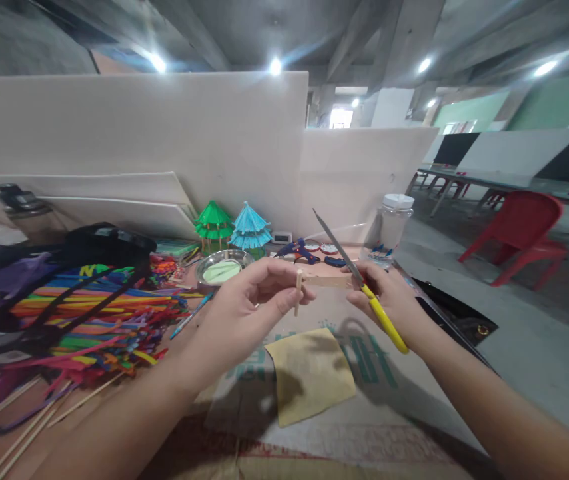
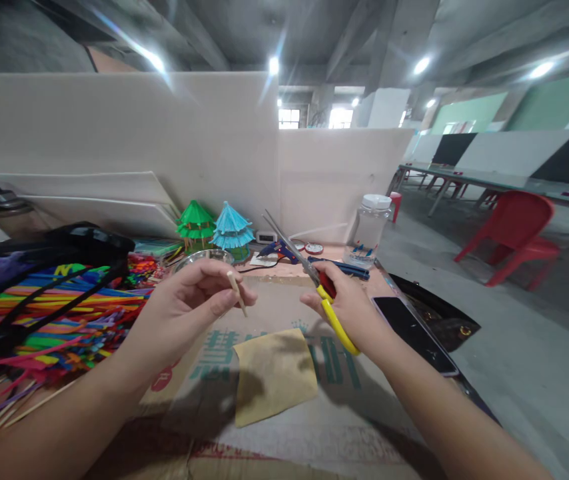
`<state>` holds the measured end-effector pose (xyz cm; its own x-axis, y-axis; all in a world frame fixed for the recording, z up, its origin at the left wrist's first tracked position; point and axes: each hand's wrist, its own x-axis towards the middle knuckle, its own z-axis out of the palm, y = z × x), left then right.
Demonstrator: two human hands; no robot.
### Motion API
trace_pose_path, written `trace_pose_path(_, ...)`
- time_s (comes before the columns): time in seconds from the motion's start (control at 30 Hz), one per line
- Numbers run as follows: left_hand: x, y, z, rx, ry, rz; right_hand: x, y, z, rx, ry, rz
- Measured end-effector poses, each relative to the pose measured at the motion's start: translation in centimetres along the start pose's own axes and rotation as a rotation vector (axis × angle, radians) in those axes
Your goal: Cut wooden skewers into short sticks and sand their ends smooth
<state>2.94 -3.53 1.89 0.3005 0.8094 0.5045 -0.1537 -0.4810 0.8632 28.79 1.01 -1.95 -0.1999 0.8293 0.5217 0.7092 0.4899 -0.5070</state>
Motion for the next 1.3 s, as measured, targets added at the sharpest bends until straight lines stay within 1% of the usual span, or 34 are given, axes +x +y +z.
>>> trace_pose_path(0.13, -0.4, -0.2, 0.0, 0.059, 0.007, 0.005, -0.1, -0.4, 0.0, 0.009, 0.008, 0.018)
trace_pose_path(0.3, -0.1, -0.5, -0.5, 0.131, 0.07, -0.013, 0.0, -0.6, -0.1, -0.003, -0.01, 0.052)
trace_pose_path(0.43, 0.7, -1.0, -0.9, 0.079, 0.107, -0.058, 0.0, -0.6, -0.2, 0.026, -0.029, 0.054)
trace_pose_path(0.5, 1.2, -1.4, -1.1, 0.015, 0.082, -0.093, -0.1, -0.7, -0.2, 0.08, -0.048, 0.046)
trace_pose_path(0.57, 1.5, -1.8, -1.3, -0.031, 0.004, -0.125, -0.1, -0.7, -0.2, 0.118, -0.059, 0.035)
trace_pose_path(0.63, 1.7, -2.2, -1.4, -0.021, -0.085, -0.142, -0.2, -0.9, -0.3, 0.12, -0.056, 0.025)
trace_pose_path(0.7, 1.8, -2.5, -1.5, 0.051, -0.127, -0.123, -0.2, -1.2, -0.5, 0.104, -0.047, 0.01)
trace_pose_path(0.73, 1.8, -2.6, -1.5, 0.098, -0.119, -0.104, -0.2, -1.3, -0.6, 0.098, -0.044, 0.001)
trace_pose_path(0.9, 1.1, -2.5, -1.2, 0.284, 0.003, -0.004, -0.7, -2.9, -1.2, 0.059, -0.073, -0.048)
trace_pose_path(1.0, 0.7, -2.3, -1.2, 0.355, 0.037, 0.071, -1.1, -3.7, -1.5, 0.015, -0.069, -0.115)
trace_pose_path(1.13, 0.4, -1.9, -1.2, 0.38, 0.006, 0.132, -1.6, -4.1, -1.5, 0.0, -0.068, -0.23)
trace_pose_path(1.23, 0.3, -1.6, -1.0, 0.455, -0.016, 0.165, -1.7, -4.0, -1.3, -0.018, -0.046, -0.302)
trace_pose_path(1.3, 0.2, -1.4, -0.9, 0.494, -0.032, 0.206, -1.8, -4.0, -1.2, -0.029, -0.049, -0.322)
